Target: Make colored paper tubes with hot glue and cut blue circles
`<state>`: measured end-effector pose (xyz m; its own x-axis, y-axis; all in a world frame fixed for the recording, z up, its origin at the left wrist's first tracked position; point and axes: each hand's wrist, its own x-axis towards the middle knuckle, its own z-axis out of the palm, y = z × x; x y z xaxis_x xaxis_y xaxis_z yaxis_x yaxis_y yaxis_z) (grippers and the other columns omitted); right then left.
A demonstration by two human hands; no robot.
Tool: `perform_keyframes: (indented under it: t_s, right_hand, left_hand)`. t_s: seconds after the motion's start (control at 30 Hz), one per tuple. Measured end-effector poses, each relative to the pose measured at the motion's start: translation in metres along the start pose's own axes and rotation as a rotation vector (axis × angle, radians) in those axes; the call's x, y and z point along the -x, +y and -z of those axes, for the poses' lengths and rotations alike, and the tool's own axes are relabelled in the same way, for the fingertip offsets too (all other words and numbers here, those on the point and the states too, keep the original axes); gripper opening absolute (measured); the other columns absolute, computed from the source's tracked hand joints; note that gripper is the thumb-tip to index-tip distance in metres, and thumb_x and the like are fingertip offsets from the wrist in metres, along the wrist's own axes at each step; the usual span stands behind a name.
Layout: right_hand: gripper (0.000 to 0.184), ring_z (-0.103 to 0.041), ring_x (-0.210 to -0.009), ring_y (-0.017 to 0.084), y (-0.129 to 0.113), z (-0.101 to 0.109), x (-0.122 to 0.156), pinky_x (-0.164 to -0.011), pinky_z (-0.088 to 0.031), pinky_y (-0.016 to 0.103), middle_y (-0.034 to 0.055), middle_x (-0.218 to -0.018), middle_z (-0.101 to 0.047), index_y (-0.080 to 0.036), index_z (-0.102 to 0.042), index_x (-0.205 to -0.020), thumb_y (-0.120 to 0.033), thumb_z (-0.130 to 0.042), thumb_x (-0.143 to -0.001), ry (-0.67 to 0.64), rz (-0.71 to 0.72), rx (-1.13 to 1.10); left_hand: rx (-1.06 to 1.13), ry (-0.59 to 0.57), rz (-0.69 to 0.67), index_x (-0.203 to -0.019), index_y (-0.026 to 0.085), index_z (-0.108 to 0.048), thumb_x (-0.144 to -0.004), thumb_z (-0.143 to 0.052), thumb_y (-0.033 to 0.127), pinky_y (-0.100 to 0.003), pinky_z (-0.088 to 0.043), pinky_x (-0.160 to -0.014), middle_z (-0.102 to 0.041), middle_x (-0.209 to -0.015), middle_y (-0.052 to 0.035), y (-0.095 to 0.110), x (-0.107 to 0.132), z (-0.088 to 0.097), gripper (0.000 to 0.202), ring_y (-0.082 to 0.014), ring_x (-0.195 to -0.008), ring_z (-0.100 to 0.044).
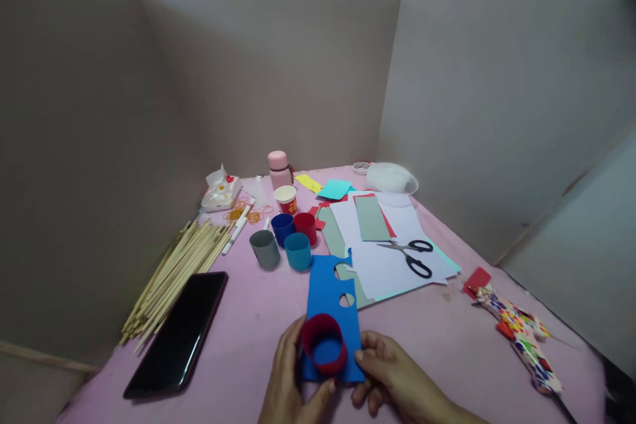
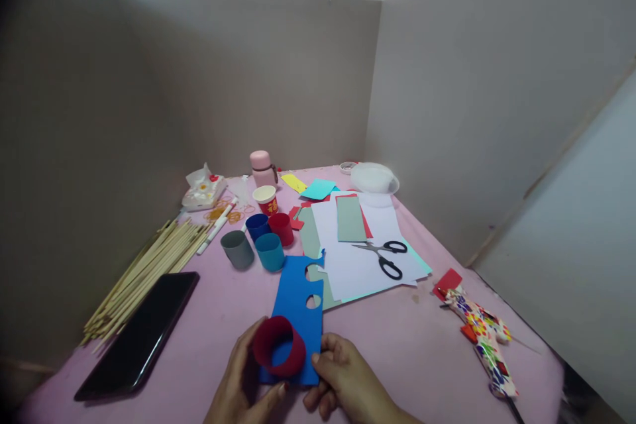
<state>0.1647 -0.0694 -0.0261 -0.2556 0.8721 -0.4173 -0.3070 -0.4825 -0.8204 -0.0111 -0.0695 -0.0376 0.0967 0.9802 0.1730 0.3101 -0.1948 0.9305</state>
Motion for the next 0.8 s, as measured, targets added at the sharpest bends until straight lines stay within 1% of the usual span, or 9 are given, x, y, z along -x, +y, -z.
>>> perform_keyframes:
  t_s: [0.07, 0.17, 0.33, 0.4, 0.5, 0.67, 0.73, 0.8]
  right_hand:
    - [0.05, -0.059, -0.04, 0.007, -0.001, 0.0, 0.0, -0.032, -0.036, 0.011, 0.0005, -0.058, -0.065, -0.014, -0.051, -0.084, -0.053, -0.072, -0.061, -0.008, 0.004, 0.005]
    - [0.049, -0.058, -0.041, 0.007, -0.001, -0.002, 0.001, -0.033, -0.035, 0.011, -0.0002, -0.057, -0.064, -0.014, -0.051, -0.084, -0.052, -0.073, -0.061, -0.018, 0.013, 0.006]
    - [0.051, -0.057, -0.04, 0.007, 0.001, -0.002, 0.001, -0.034, -0.034, 0.012, -0.0015, -0.057, -0.063, -0.014, -0.052, -0.084, -0.053, -0.074, -0.06, -0.02, 0.02, 0.0]
    - [0.051, -0.058, -0.041, 0.007, 0.002, -0.002, 0.001, -0.034, -0.034, 0.012, -0.0023, -0.058, -0.062, -0.015, -0.051, -0.084, -0.053, -0.074, -0.059, -0.026, 0.024, 0.0]
    - [0.05, -0.059, -0.042, 0.007, 0.002, -0.001, 0.002, -0.034, -0.035, 0.012, -0.0026, -0.059, -0.062, -0.015, -0.051, -0.084, -0.052, -0.074, -0.06, -0.032, 0.031, 0.003]
    - [0.05, -0.058, -0.041, 0.008, 0.004, 0.0, 0.002, -0.034, -0.035, 0.013, -0.0039, -0.057, -0.059, -0.016, -0.05, -0.083, -0.054, -0.074, -0.06, -0.034, 0.052, 0.025]
    - [0.051, -0.058, -0.041, 0.008, 0.006, 0.001, 0.001, -0.033, -0.035, 0.013, -0.0043, -0.056, -0.058, -0.016, -0.05, -0.083, -0.054, -0.074, -0.059, -0.036, 0.058, 0.03]
    - [0.05, -0.058, -0.041, 0.008, 0.006, 0.001, 0.0, -0.033, -0.034, 0.013, -0.0052, -0.055, -0.056, -0.016, -0.051, -0.083, -0.053, -0.074, -0.059, -0.033, 0.06, 0.032]
  left_hand:
    - [0.031, 0.013, 0.032, -0.129, 0.02, -0.037, -0.075, -0.061, 0.039, -0.044, -0.033, -0.104, -0.046, -0.133, -0.0133, 0.003, 0.0, 0.0, 0.062, -0.029, -0.124, -0.044]
    - [0.031, 0.054, 0.045, -0.13, 0.021, -0.038, -0.074, -0.062, 0.037, -0.044, -0.032, -0.104, -0.046, -0.135, -0.0126, 0.007, 0.001, -0.003, 0.063, -0.0288, -0.125, -0.043]
    - [-0.037, 0.123, 0.101, -0.136, 0.018, -0.032, -0.069, -0.066, 0.039, -0.047, -0.031, -0.105, -0.042, -0.139, -0.0149, 0.011, 0.002, -0.014, 0.078, -0.032, -0.127, -0.039]
    - [-0.051, 0.133, 0.112, -0.137, 0.017, -0.03, -0.069, -0.066, 0.04, -0.047, -0.032, -0.104, -0.042, -0.138, -0.0158, 0.011, 0.001, -0.019, 0.08, -0.0321, -0.126, -0.041]
    - [-0.063, 0.145, 0.106, -0.137, 0.016, -0.032, -0.071, -0.063, 0.04, -0.047, -0.034, -0.102, -0.046, -0.135, -0.0153, 0.012, 0.0, -0.022, 0.076, -0.032, -0.123, -0.045]
    - [-0.084, 0.158, 0.073, -0.131, 0.013, -0.04, -0.077, -0.056, 0.04, -0.045, -0.034, -0.103, -0.049, -0.134, -0.0171, 0.009, 0.001, -0.023, 0.062, -0.0304, -0.124, -0.045]
    - [-0.074, 0.157, 0.071, -0.13, 0.012, -0.042, -0.077, -0.057, 0.041, -0.045, -0.034, -0.103, -0.05, -0.134, -0.0179, 0.008, 0.0, -0.022, 0.062, -0.0314, -0.124, -0.046]
    - [-0.058, 0.178, 0.104, -0.132, 0.013, -0.039, -0.077, -0.057, 0.043, -0.048, -0.034, -0.103, -0.049, -0.134, -0.0188, 0.009, -0.002, -0.017, 0.066, -0.0326, -0.124, -0.045]
